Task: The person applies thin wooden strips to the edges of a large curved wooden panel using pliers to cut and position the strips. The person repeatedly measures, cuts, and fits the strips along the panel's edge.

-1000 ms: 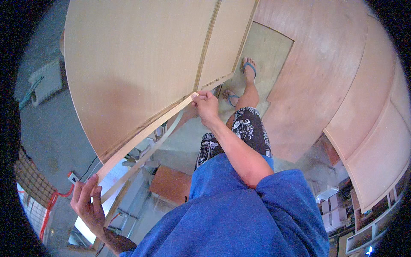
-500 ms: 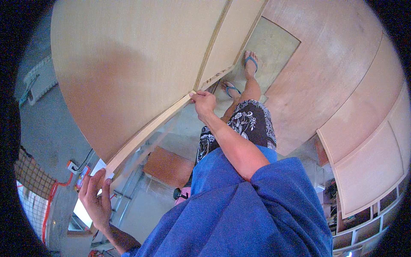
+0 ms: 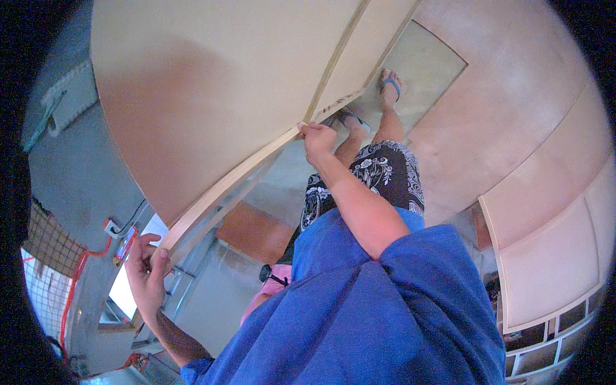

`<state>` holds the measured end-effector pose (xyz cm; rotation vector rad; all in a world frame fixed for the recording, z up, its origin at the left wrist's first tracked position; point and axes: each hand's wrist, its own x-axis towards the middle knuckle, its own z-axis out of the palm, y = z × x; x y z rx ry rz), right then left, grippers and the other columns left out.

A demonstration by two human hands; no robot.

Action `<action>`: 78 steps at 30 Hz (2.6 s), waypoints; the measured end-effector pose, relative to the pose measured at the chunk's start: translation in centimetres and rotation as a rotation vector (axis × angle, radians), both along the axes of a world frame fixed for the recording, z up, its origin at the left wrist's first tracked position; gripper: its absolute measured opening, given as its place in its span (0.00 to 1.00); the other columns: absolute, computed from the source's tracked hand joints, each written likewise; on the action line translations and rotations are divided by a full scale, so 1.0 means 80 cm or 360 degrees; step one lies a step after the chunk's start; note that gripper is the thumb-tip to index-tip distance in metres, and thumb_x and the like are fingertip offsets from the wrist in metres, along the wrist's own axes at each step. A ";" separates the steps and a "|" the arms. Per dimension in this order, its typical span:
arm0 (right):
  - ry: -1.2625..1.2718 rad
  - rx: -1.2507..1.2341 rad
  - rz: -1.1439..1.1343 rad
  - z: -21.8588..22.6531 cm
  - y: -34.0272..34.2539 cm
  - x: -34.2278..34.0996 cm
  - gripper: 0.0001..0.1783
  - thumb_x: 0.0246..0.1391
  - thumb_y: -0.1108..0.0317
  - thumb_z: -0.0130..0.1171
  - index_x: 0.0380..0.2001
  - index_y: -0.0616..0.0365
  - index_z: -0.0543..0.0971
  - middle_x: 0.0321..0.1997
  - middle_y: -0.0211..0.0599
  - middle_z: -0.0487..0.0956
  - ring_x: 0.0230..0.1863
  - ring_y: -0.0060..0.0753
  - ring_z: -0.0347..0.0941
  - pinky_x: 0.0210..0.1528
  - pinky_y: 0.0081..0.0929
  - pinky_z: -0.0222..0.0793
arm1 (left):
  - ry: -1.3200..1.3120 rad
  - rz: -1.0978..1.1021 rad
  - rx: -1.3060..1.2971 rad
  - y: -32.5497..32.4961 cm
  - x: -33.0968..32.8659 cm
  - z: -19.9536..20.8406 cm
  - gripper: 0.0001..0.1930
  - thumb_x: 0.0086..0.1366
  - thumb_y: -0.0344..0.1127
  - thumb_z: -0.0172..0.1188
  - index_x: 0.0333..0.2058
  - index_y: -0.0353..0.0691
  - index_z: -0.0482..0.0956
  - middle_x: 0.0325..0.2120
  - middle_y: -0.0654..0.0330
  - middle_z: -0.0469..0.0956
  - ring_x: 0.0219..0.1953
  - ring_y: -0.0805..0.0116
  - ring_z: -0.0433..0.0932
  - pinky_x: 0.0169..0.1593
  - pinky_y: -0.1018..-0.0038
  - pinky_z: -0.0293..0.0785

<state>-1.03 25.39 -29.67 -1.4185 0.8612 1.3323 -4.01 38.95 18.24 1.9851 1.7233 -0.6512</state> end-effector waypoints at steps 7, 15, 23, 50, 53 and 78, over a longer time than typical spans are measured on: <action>-0.0102 0.0127 0.0499 -0.020 -0.028 0.008 0.10 0.53 0.69 0.74 0.36 0.63 0.87 0.33 0.33 0.85 0.33 0.29 0.78 0.38 0.35 0.74 | 0.0127 0.0281 -0.0293 0.024 0.005 0.010 0.10 0.70 0.35 0.63 0.39 0.33 0.82 0.19 0.65 0.77 0.24 0.79 0.74 0.29 0.77 0.68; 0.0155 0.0193 0.0015 -0.048 -0.040 0.010 0.07 0.56 0.76 0.70 0.32 0.67 0.81 0.33 0.37 0.81 0.31 0.27 0.76 0.32 0.22 0.72 | 0.0301 0.0253 -0.0492 0.030 0.025 0.003 0.13 0.67 0.39 0.61 0.33 0.31 0.83 0.18 0.59 0.77 0.23 0.76 0.76 0.30 0.72 0.70; 0.0164 0.0227 0.0119 -0.057 -0.048 0.013 0.09 0.57 0.76 0.70 0.35 0.67 0.78 0.34 0.37 0.81 0.31 0.28 0.77 0.32 0.22 0.73 | 0.0459 0.0258 -0.0403 0.026 0.025 -0.002 0.15 0.63 0.42 0.62 0.30 0.33 0.85 0.18 0.61 0.78 0.24 0.74 0.75 0.31 0.70 0.71; 0.0247 0.0280 0.0496 0.064 -0.198 0.239 0.12 0.68 0.60 0.60 0.47 0.55 0.74 0.31 0.29 0.73 0.29 0.27 0.67 0.32 0.28 0.68 | -0.0894 0.0661 -0.0462 -0.128 -0.041 0.080 0.11 0.65 0.35 0.68 0.29 0.32 0.86 0.13 0.72 0.71 0.19 0.86 0.65 0.22 0.79 0.59; -0.0288 0.0139 0.0575 0.109 -0.200 0.321 0.12 0.65 0.59 0.64 0.33 0.50 0.73 0.24 0.22 0.66 0.23 0.20 0.60 0.26 0.22 0.59 | -0.1126 0.0650 -0.0475 -0.163 -0.069 0.049 0.10 0.64 0.34 0.68 0.30 0.32 0.86 0.13 0.71 0.70 0.18 0.86 0.64 0.22 0.78 0.60; -0.3001 0.0155 0.3060 0.421 0.526 0.723 0.76 0.33 0.33 0.81 0.78 0.53 0.50 0.73 0.62 0.63 0.74 0.67 0.59 0.72 0.55 0.61 | -0.1054 0.1081 0.0298 -0.293 0.085 -0.016 0.12 0.65 0.35 0.66 0.27 0.32 0.84 0.13 0.63 0.78 0.16 0.79 0.74 0.23 0.76 0.69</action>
